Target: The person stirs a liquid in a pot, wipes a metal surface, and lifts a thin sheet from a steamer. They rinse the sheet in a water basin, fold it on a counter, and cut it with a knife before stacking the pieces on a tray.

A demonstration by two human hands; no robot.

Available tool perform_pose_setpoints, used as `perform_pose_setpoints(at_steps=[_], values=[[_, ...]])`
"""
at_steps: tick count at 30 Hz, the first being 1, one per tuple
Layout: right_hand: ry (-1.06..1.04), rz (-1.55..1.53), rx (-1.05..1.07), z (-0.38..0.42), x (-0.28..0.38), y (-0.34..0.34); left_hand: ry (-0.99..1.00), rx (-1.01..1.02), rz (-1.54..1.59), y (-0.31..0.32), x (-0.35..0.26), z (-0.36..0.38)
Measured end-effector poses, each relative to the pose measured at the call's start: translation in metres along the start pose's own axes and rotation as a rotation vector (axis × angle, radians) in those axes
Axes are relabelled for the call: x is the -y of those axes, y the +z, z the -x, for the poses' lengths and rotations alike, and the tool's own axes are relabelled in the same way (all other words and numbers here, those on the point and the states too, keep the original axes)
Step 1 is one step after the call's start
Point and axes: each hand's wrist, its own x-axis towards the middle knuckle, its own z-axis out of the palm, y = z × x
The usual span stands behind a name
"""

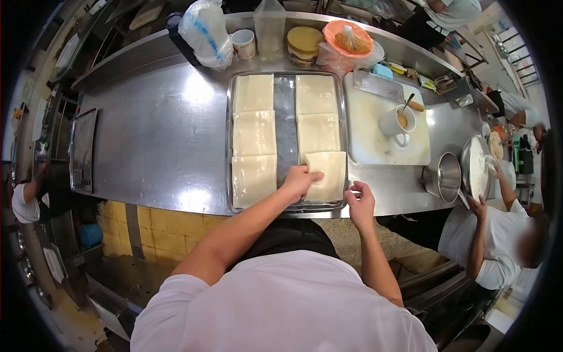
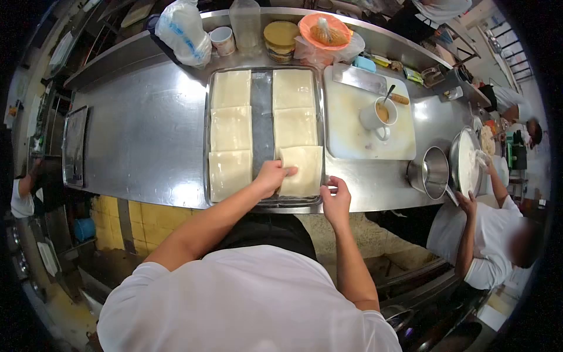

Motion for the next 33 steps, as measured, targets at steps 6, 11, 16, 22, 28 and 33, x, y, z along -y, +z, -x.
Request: perform_pose_setpoints(at_steps=[6, 11, 16, 22, 28, 33], values=[[0.047, -0.167, 0.007, -0.018, -0.003, -0.012, 0.032, 0.047, 0.074, 0.016, -0.013, 0.02], [0.232, -0.446, 0.121, -0.026, 0.007, -0.01, 0.052, 0.128, 0.13, 0.025, -0.039, 0.06], [0.604, -1.024, 0.541, -0.011, 0.039, -0.009, -0.11, 0.257, 0.293, 0.017, -0.06, 0.096], [0.495, -0.905, 0.689, -0.021, 0.017, -0.001, -0.131, 0.192, 0.205, -0.005, -0.036, 0.074], [0.423, -0.668, 0.55, -0.048, 0.024, 0.018, -0.085, 0.105, 0.158, -0.015, -0.023, 0.04], [0.435, -0.376, 0.448, -0.063, 0.006, 0.034, -0.098, 0.035, 0.086, -0.018, -0.009, 0.02]])
